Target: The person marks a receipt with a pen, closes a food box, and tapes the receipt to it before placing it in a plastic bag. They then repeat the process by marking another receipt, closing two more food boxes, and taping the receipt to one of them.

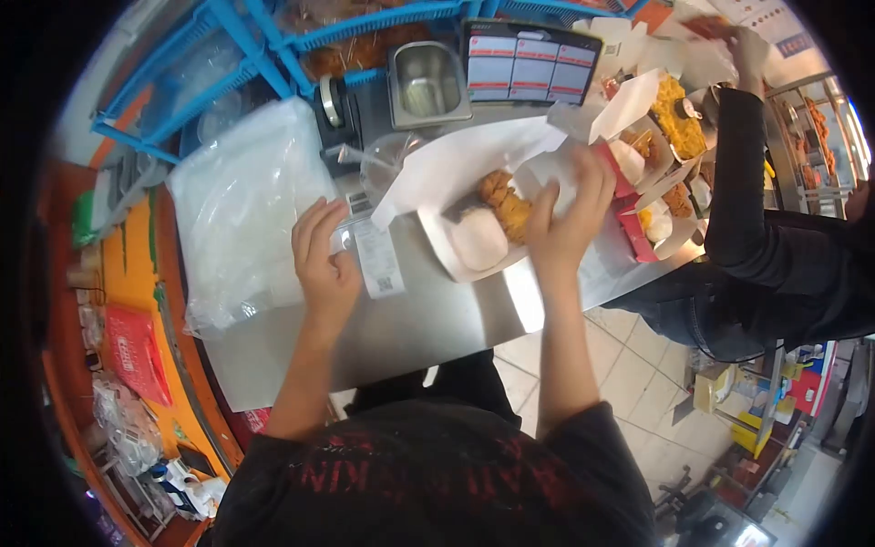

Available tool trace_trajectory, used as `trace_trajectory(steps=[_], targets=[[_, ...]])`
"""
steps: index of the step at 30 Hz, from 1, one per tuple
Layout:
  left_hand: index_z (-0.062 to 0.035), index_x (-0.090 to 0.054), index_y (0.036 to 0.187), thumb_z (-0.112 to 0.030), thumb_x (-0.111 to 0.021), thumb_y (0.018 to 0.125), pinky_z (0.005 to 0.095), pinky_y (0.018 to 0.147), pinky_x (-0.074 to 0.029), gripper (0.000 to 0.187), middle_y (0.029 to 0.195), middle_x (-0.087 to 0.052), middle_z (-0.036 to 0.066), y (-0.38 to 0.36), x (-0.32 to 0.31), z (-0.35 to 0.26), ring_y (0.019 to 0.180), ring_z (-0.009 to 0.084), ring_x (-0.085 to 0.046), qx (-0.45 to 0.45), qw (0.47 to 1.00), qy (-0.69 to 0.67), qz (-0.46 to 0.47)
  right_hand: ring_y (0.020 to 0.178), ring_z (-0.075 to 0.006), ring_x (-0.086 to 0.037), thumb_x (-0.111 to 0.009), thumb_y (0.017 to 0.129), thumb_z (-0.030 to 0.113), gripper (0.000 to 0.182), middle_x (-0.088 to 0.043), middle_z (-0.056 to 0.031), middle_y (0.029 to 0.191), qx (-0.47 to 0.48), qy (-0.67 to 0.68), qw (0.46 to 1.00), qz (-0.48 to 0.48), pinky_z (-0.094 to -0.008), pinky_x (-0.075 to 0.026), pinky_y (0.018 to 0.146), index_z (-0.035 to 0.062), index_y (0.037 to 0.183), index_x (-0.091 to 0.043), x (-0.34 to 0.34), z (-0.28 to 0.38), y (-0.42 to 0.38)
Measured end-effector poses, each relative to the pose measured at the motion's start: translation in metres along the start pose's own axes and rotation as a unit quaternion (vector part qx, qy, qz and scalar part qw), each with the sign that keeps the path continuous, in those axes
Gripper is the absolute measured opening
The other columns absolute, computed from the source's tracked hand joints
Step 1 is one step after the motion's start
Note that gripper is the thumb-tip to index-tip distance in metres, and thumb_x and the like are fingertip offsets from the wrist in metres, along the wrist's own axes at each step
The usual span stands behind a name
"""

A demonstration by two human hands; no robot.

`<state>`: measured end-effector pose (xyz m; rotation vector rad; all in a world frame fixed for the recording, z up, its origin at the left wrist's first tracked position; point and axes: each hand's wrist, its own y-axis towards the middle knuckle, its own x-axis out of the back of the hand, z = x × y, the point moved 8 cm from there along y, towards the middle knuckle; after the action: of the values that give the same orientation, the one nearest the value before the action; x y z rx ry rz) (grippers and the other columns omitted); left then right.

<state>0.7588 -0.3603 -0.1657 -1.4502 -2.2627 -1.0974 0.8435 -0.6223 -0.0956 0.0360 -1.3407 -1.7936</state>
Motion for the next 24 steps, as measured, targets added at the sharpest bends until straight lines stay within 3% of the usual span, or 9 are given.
trace_trajectory(steps=[2,3,4,5,6,8,12,17,24], targets=[[-0.0010,-0.058,0.111,-0.001,-0.055,0.076,0.0394,0.090,-0.042,0.034,0.116,-0.056,0.015,0.041,-0.005,-0.050,0.113,0.0329,-0.049,-0.134,0.989,0.053,-0.044,0.081,-0.0340,-0.056,-0.052,0.083,0.004,0.024,-0.058,-0.0140,0.083,0.137,-0.092,0.986,-0.020,-0.0400,-0.044,0.075,-0.0005,0.107,-0.052,-0.021,-0.012,0.038],[-0.0010,-0.058,0.111,-0.001,-0.055,0.076,0.0394,0.090,-0.042,0.034,0.116,-0.056,0.015,0.055,-0.015,-0.065,0.113,0.0329,-0.049,-0.143,0.987,0.057,-0.047,0.081,-0.0340,-0.056,-0.052,0.083,0.004,0.024,-0.058,-0.0140,0.083,0.135,-0.089,0.986,-0.030,-0.0400,-0.044,0.075,-0.0005,0.107,-0.052,-0.028,-0.029,0.045],[-0.0005,-0.057,0.109,0.000,-0.052,0.078,0.0392,0.086,-0.043,0.032,0.109,-0.058,0.015,0.070,-0.033,-0.072,0.106,0.0337,-0.052,-0.109,0.994,0.027,-0.010,0.082,-0.0360,-0.057,-0.052,0.084,0.006,0.023,-0.058,-0.0167,0.083,0.083,0.008,0.986,0.144,-0.0403,-0.044,0.075,0.0003,0.107,-0.053,-0.065,-0.057,0.045],[0.0000,-0.056,0.108,0.001,-0.050,0.080,0.0390,0.082,-0.044,0.029,0.103,-0.059,0.015,0.081,-0.047,-0.074,0.099,0.0344,-0.055,-0.072,0.997,-0.002,0.030,0.083,-0.0381,-0.057,-0.052,0.085,0.008,0.023,-0.058,-0.0194,0.083,0.028,0.104,0.943,0.316,-0.0405,-0.044,0.074,0.0011,0.107,-0.053,-0.094,-0.072,0.035],[0.0000,-0.056,0.108,0.001,-0.050,0.080,0.0390,0.082,-0.044,0.029,0.103,-0.059,0.015,0.086,-0.053,-0.073,0.099,0.0344,-0.055,-0.073,0.997,0.002,0.032,0.083,-0.0381,-0.057,-0.052,0.085,0.008,0.023,-0.058,-0.0194,0.083,0.025,0.108,0.943,0.314,-0.0405,-0.044,0.074,0.0011,0.107,-0.053,-0.086,-0.073,0.036],[-0.0016,-0.056,0.104,-0.007,-0.053,0.086,0.0405,0.075,-0.046,0.019,0.093,-0.060,0.017,0.086,-0.083,-0.049,0.086,0.0360,-0.057,0.000,0.990,-0.039,0.137,0.081,-0.0396,-0.058,-0.054,0.085,0.008,0.021,-0.059,-0.0223,0.084,-0.064,0.090,0.894,0.434,-0.0402,-0.045,0.073,0.0027,0.106,-0.055,-0.083,-0.080,0.017],[-0.0034,-0.056,0.102,-0.006,-0.051,0.087,0.0379,0.069,-0.047,0.016,0.091,-0.062,0.016,0.080,-0.086,-0.062,0.083,0.0349,-0.060,-0.081,0.983,-0.098,0.130,0.078,-0.0372,-0.061,-0.054,0.084,0.004,0.021,-0.062,-0.0206,0.086,-0.052,0.196,0.910,0.362,-0.0395,-0.047,0.069,0.0029,0.105,-0.057,-0.046,-0.073,0.009],[-0.0027,-0.059,0.097,0.000,-0.058,0.081,0.0322,0.068,-0.049,0.016,0.093,-0.065,0.014,0.074,-0.077,-0.060,0.085,0.0290,-0.063,-0.086,0.984,-0.096,0.125,0.082,-0.0295,-0.064,-0.054,0.079,-0.007,0.026,-0.066,-0.0151,0.093,-0.043,0.285,0.925,0.248,-0.0325,-0.049,0.069,0.0042,0.101,-0.062,-0.030,-0.070,0.008],[-0.0010,-0.067,0.087,0.003,-0.064,0.076,0.0278,0.075,-0.050,0.012,0.095,-0.068,0.012,0.065,-0.070,-0.069,0.085,0.0219,-0.066,-0.128,0.980,-0.109,0.111,0.084,-0.0251,-0.065,-0.054,0.075,-0.006,0.008,-0.066,-0.0151,0.099,0.024,0.319,0.886,0.335,-0.0303,-0.050,0.073,-0.0005,0.076,-0.059,-0.039,-0.082,-0.008]])
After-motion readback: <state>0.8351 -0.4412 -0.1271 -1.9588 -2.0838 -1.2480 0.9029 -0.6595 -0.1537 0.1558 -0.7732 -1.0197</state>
